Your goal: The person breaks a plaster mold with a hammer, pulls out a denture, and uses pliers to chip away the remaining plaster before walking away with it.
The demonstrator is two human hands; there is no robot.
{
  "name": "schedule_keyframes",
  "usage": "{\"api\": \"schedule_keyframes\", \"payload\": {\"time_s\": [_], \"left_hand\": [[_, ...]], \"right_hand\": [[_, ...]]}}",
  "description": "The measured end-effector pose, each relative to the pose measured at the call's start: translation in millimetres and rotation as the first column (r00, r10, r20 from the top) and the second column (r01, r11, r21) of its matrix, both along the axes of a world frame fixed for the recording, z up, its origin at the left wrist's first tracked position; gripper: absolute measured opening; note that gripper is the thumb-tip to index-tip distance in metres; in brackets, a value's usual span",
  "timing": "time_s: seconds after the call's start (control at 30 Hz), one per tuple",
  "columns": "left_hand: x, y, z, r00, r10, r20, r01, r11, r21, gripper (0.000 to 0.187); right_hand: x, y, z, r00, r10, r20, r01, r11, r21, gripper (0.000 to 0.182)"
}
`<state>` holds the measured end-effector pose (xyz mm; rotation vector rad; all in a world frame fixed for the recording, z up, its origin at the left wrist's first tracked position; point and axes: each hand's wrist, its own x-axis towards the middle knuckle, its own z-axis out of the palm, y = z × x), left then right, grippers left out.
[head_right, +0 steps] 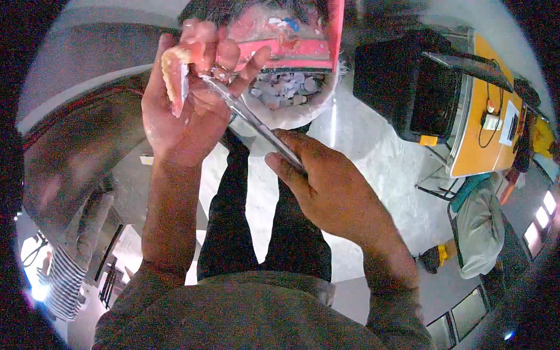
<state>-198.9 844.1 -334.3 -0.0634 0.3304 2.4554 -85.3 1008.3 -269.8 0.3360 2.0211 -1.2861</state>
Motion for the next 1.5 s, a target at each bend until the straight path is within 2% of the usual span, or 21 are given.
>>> {"api": "schedule_keyframes", "payload": {"time_s": [0.03, 0.07, 0.13, 0.2, 0.3, 0.4, 0.47, 0.53, 0.6, 0.63, 0.7, 0.8, 1.0, 1.07, 1.13, 1.2, 1.23, 1.3, 1.5], "left_hand": [[-0.6, -1.5, -1.2, 1.0, 0.001, -0.03, 0.0, 0.999, 0.039, 0.037], [-1.7, -2.4, -1.4, 0.998, 0.002, -0.059, 0.003, 0.997, 0.079, 0.035], [-1.7, -0.5, 1.8, 0.995, 0.011, -0.097, -0.005, 0.998, 0.07, 0.034], [-2.1, 0.6, 2.5, 0.991, 0.019, -0.133, -0.01, 0.998, 0.066, 0.034], [-4.1, -0.8, -5.5, 0.976, 0.071, -0.207, -0.079, 0.997, -0.028, 0.038], [-5.2, 2.1, -7.2, 0.959, 0.109, -0.26, -0.113, 0.994, 0.0, 0.039], [-4.0, 2.0, -6.5, 0.966, 0.122, -0.229, -0.127, 0.992, -0.008, 0.04], [-0.3, 5.0, -0.6, 0.971, 0.134, -0.197, -0.139, 0.99, -0.015, 0.041], [4.2, 13.2, 13.4, 0.96, 0.274, -0.051, -0.278, 0.933, -0.229, 0.041], [3.4, 12.4, 10.0, 0.961, 0.273, -0.051, -0.277, 0.933, -0.229, 0.041], [0.3, 9.6, 1.2, 0.965, 0.198, -0.174, -0.217, 0.971, -0.1, 0.041], [0.1, 8.3, 1.6, 0.964, 0.193, -0.182, -0.222, 0.962, -0.158, 0.04], [-0.7, 11.8, 4.8, 0.951, 0.269, -0.149, -0.295, 0.935, -0.195, 0.037], [-1.9, 10.9, 5.1, 0.955, 0.256, -0.148, -0.277, 0.95, -0.146, 0.036], [-1.7, 12.3, 10.4, 0.959, 0.242, -0.148, -0.258, 0.961, -0.098, 0.036], [1.0, 17.8, 23.7, 0.94, 0.325, -0.099, -0.339, 0.886, -0.316, 0.034], [0.0, 16.4, 21.1, 0.94, 0.326, -0.099, -0.34, 0.886, -0.316, 0.034], [-3.6, 11.7, 11.7, 0.957, 0.265, -0.122, -0.281, 0.948, -0.149, 0.034], [-5.6, 5.6, 2.6, 0.953, 0.23, -0.195, -0.258, 0.957, -0.132, 0.036]], "right_hand": [[2.9, -3.0, 0.2, 0.994, -0.042, -0.096, 0.043, 0.999, 0.003, 0.04], [4.2, -5.6, 1.7, 0.994, -0.043, -0.1, 0.043, 0.999, -0.003, 0.04], [6.9, -11.1, 4.5, 0.984, -0.018, -0.177, 0.031, 0.997, 0.072, 0.039], [10.1, -16.4, 6.7, 0.981, -0.036, -0.189, 0.046, 0.998, 0.05, 0.04], [10.5, -23.5, 7.8, 0.973, -0.031, -0.229, 0.046, 0.997, 0.062, 0.042], [14.1, -25.5, 3.6, 0.95, -0.01, -0.312, 0.039, 0.995, 0.087, 0.045], [14.0, -26.8, 2.2, 0.931, 0.027, -0.365, 0.02, 0.992, 0.125, 0.043], [15.0, -28.6, 1.6, 0.937, 0.009, -0.35, 0.037, 0.991, 0.125, 0.042], [16.4, -30.5, 0.3, 0.942, -0.009, -0.335, 0.054, 0.991, 0.125, 0.04], [17.2, -31.4, -0.9, 0.945, -0.016, -0.326, 0.062, 0.99, 0.13, 0.039], [18.0, -32.8, -3.2, 0.948, -0.023, -0.317, 0.069, 0.988, 0.135, 0.038], [17.8, -35.6, -4.8, 0.931, -0.042, -0.362, 0.09, 0.989, 0.119, 0.037], [16.0, -37.5, -3.7, 0.953, -0.075, -0.294, 0.105, 0.99, 0.089, 0.038], [18.7, -38.1, -7.5, 0.925, -0.082, -0.372, 0.111, 0.992, 0.058, 0.04], [17.1, -38.9, -5.3, 0.931, -0.098, -0.352, 0.121, 0.992, 0.043, 0.04], [16.6, -39.1, -5.0, 0.937, -0.114, -0.33, 0.131, 0.991, 0.03, 0.041], [16.6, -38.9, -5.9, 0.934, -0.12, -0.337, 0.134, 0.991, 0.018, 0.042], [16.9, -38.5, -5.7, 0.931, -0.127, -0.343, 0.138, 0.99, 0.007, 0.043], [14.9, -38.6, -0.9, 0.952, -0.11, -0.287, 0.126, 0.991, 0.037, 0.042]]}}
